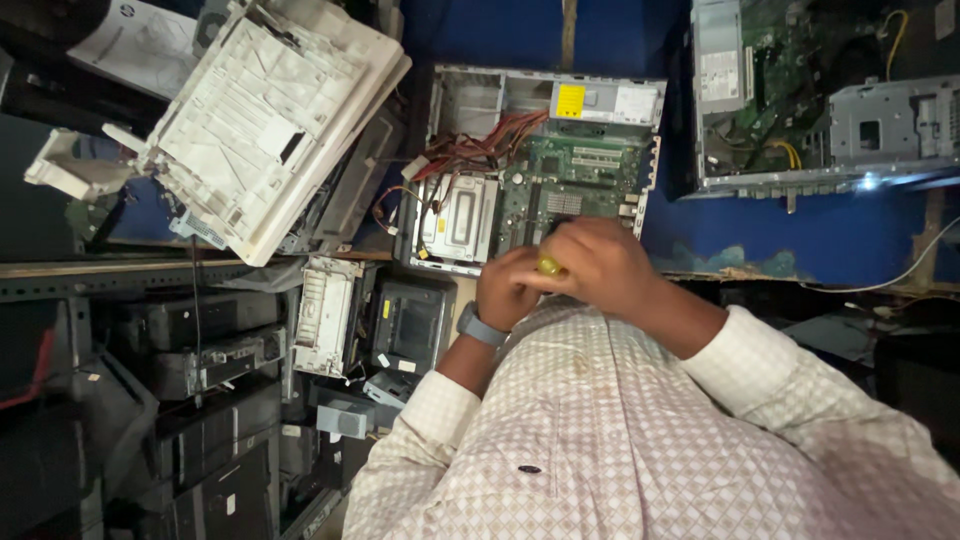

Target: The person uses a yellow-handled screwdriver to tighten screws on a motherboard inside an open computer case. The person repeatedly adjusts the screwdriver and applies torque to secure components within the chassis.

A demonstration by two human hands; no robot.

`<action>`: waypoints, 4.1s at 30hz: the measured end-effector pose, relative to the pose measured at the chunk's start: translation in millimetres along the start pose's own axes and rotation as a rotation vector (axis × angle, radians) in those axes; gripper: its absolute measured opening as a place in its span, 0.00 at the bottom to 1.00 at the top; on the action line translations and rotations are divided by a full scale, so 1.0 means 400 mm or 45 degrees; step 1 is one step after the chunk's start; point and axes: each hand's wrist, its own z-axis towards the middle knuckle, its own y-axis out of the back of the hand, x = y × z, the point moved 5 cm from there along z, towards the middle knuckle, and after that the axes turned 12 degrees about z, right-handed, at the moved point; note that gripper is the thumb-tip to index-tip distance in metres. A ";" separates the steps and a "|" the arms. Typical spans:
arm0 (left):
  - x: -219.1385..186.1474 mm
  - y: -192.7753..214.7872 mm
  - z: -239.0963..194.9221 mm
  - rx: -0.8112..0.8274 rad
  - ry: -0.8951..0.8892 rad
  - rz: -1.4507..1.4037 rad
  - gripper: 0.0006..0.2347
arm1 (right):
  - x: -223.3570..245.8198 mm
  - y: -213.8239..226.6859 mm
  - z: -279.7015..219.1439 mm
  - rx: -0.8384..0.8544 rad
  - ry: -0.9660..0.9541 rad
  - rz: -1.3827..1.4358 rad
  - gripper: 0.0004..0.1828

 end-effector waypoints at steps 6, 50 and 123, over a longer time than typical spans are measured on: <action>0.055 -0.040 -0.012 0.298 -0.016 -0.040 0.11 | 0.023 0.001 0.001 0.328 -0.196 0.838 0.13; 0.025 -0.019 0.039 0.542 -0.585 0.242 0.11 | 0.064 -0.012 -0.059 -0.069 -0.365 0.516 0.17; 0.063 0.033 0.093 0.507 -0.247 -0.258 0.08 | 0.055 -0.034 -0.034 -0.680 -0.397 -0.009 0.26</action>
